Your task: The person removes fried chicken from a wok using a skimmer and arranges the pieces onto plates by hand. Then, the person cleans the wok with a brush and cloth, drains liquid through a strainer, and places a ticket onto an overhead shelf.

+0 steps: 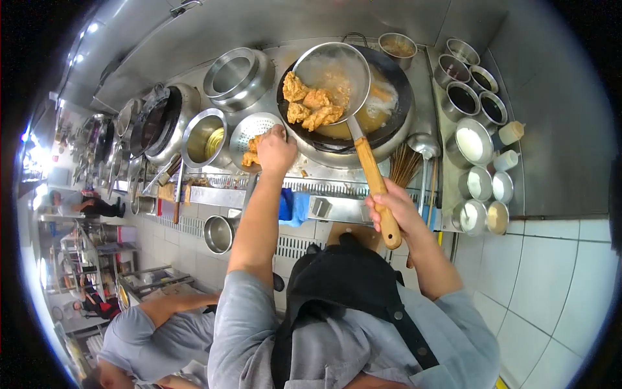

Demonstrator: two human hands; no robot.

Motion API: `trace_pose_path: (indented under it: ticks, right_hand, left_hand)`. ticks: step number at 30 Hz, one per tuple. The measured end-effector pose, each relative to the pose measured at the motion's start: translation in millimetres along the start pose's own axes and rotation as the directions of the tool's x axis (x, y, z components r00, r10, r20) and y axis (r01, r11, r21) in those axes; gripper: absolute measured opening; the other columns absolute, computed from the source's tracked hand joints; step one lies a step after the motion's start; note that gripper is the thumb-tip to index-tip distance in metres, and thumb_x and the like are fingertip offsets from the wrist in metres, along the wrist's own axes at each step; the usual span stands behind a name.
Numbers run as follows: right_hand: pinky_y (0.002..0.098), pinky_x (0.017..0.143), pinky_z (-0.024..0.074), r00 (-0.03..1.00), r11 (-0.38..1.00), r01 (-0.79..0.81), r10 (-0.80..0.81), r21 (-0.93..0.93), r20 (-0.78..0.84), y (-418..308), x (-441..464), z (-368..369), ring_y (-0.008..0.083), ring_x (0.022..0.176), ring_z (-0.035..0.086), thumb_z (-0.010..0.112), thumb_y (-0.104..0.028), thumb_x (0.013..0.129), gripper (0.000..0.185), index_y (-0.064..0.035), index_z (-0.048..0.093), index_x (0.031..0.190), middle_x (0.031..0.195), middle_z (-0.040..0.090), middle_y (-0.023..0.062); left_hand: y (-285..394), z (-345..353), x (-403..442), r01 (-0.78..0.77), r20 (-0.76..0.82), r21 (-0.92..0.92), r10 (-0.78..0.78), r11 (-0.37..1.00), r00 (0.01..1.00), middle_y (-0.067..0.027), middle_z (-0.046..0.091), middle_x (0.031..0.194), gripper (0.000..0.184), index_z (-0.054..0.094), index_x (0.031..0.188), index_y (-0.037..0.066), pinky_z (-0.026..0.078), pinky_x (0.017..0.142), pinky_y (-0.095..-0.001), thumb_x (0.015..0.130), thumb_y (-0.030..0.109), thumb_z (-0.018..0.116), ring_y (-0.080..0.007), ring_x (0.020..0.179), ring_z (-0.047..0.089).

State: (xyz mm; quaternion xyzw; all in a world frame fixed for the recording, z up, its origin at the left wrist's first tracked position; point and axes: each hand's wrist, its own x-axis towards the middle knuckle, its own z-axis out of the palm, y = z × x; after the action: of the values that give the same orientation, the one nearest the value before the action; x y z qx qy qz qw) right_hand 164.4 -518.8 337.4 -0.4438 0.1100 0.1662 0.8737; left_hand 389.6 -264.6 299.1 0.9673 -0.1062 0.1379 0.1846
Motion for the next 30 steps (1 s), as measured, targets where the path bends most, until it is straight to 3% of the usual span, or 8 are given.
trace_pose_path:
  ticks: [6,9,12,13,18,21,25,30]
  right_hand:
    - [0.0295,0.046,0.0516,1.000,1.000,0.015,-0.015,0.007,0.018,1,1,4,0.0132,0.059,0.056,0.054,-0.012,0.092,0.047,-0.0040,0.039,0.136,0.089,0.054,0.0089]
    - [0.0294,0.048,0.0521,0.999,0.996,0.006,-0.009,0.094,0.034,7,-6,0,0.0140,0.061,0.057,0.055,-0.012,0.093,0.049,-0.0041,0.039,0.138,0.089,0.055,0.0082]
    - [0.0288,0.048,0.0518,0.999,0.978,0.018,-0.027,0.210,0.038,13,-10,-2,0.0135,0.061,0.056,0.055,-0.013,0.093,0.048,-0.0040,0.039,0.137,0.089,0.054,0.0082]
    - [0.0287,0.048,0.0517,0.998,0.970,0.030,-0.040,0.241,0.040,17,-11,-4,0.0133,0.061,0.056,0.055,-0.013,0.092,0.048,-0.0041,0.039,0.137,0.089,0.054,0.0083]
    - [0.0284,0.047,0.0517,0.997,0.957,0.076,-0.081,0.279,0.004,15,-23,-5,0.0129,0.060,0.056,0.055,-0.014,0.092,0.048,-0.0038,0.039,0.137,0.090,0.054,0.0087]
    - [0.0286,0.048,0.0521,0.995,0.960,0.101,-0.101,0.262,-0.012,16,-35,-2,0.0130,0.060,0.056,0.055,-0.014,0.092,0.049,-0.0038,0.039,0.137,0.090,0.053,0.0087]
    - [0.0291,0.048,0.0526,0.992,0.957,0.124,-0.122,0.262,-0.026,13,-41,4,0.0132,0.060,0.056,0.055,-0.013,0.092,0.048,-0.0043,0.038,0.136,0.090,0.053,0.0090]
    - [0.0291,0.049,0.0527,0.988,0.954,0.153,-0.152,0.258,-0.022,15,-38,-3,0.0134,0.061,0.056,0.056,-0.014,0.092,0.045,-0.0043,0.039,0.133,0.090,0.054,0.0085]
  left_hand:
    - [-2,14,31,0.006,-0.062,0.053,-0.002,0.999,0.998,-0.0162,0.070,0.102,0.033,0.067,0.107,0.002,0.050,0.091,-0.0445,0.080,0.020,0.064,-0.0357,0.099,0.065]
    - [1,26,50,0.143,-0.021,0.024,-0.142,0.989,0.990,-0.0183,0.070,0.109,0.032,0.067,0.109,0.002,0.051,0.091,-0.0446,0.081,0.016,0.061,-0.0353,0.103,0.065]
    - [16,21,70,0.211,0.082,-0.336,-0.194,0.918,0.978,-0.0188,0.069,0.113,0.031,0.065,0.111,0.003,0.051,0.091,-0.0438,0.082,0.011,0.058,-0.0345,0.106,0.064]
    - [4,40,81,0.105,0.065,-0.543,-0.082,0.833,0.994,-0.0172,0.070,0.110,0.031,0.063,0.112,0.004,0.051,0.089,-0.0431,0.082,0.007,0.056,-0.0339,0.102,0.065]
    - [74,-19,60,-0.250,-0.133,-0.245,0.223,0.937,0.966,-0.0118,0.067,0.102,0.034,0.064,0.110,0.007,0.049,0.088,-0.0416,0.076,0.008,0.067,-0.0305,0.097,0.062]
    - [94,-23,44,-0.499,-0.006,-0.059,0.499,0.865,0.866,-0.0085,0.061,0.110,0.039,0.065,0.113,0.009,0.045,0.095,-0.0391,0.076,0.015,0.072,-0.0271,0.111,0.057]
    - [111,12,49,-0.548,0.231,0.162,0.508,0.821,0.830,-0.0088,0.056,0.119,0.046,0.065,0.121,0.012,0.041,0.102,-0.0418,0.078,0.028,0.069,-0.0258,0.121,0.050]
    - [108,-1,46,-0.514,0.241,0.221,0.464,0.829,0.853,-0.0089,0.059,0.113,0.046,0.066,0.121,0.014,0.043,0.094,-0.0415,0.076,0.019,0.066,-0.0277,0.111,0.055]
